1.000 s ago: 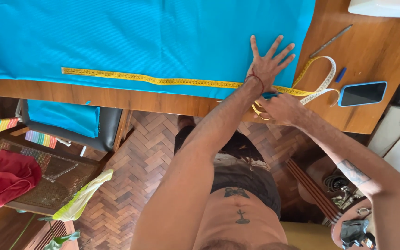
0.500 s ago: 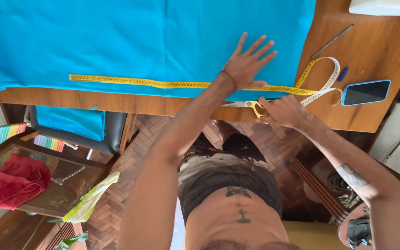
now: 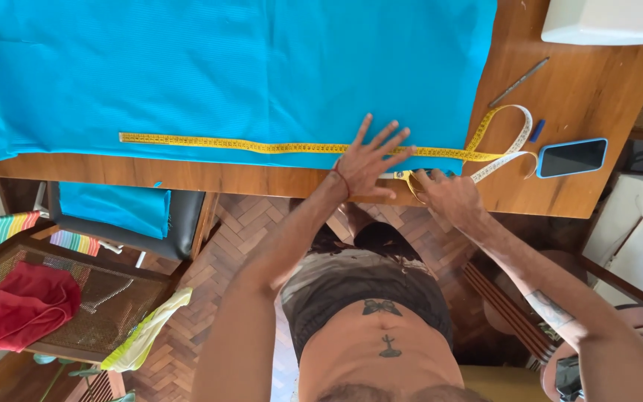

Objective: A person lays out a large piece of blue fabric on a table, smooths it out with their hands, and uses a yellow tape measure to measure specific sections.

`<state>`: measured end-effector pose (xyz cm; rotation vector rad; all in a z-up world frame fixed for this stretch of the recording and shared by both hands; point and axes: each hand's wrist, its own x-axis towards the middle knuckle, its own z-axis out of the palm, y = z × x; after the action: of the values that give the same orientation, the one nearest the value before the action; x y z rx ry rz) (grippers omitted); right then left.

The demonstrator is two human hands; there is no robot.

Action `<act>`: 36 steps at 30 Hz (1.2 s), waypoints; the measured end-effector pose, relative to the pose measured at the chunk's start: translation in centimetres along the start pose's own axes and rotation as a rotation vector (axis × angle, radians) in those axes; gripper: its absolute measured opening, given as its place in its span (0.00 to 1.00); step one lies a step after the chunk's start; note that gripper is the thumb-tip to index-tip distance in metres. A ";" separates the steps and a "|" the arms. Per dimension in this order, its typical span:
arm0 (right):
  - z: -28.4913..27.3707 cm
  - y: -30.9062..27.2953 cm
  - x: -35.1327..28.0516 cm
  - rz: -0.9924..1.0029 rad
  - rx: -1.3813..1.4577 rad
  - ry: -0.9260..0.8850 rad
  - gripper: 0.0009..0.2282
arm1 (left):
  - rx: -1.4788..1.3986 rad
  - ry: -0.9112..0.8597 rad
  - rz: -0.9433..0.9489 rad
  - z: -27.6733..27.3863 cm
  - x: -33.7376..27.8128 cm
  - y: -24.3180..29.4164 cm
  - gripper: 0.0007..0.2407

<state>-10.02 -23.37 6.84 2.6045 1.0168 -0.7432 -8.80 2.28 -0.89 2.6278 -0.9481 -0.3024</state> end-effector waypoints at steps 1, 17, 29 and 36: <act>1.3 0.2 0.2 -0.008 0.019 0.012 0.21 | 0.021 -0.005 0.040 0.6 -0.1 0.2 0.41; 5.3 17.6 -7.3 1.076 0.562 0.544 0.22 | -0.062 0.398 0.115 1.7 -5.0 2.4 0.29; 1.8 21.7 -7.3 1.516 0.824 -0.284 0.48 | -0.254 0.406 -0.632 -1.1 -27.1 4.0 0.20; 0.9 21.4 -6.9 1.560 0.886 -0.244 0.49 | -0.276 0.281 -1.048 4.1 -38.6 6.9 0.16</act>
<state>0.01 -43.16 10.77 2.6379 -1.6353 -0.9869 -43.21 21.32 1.27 2.5549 0.5772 -0.2516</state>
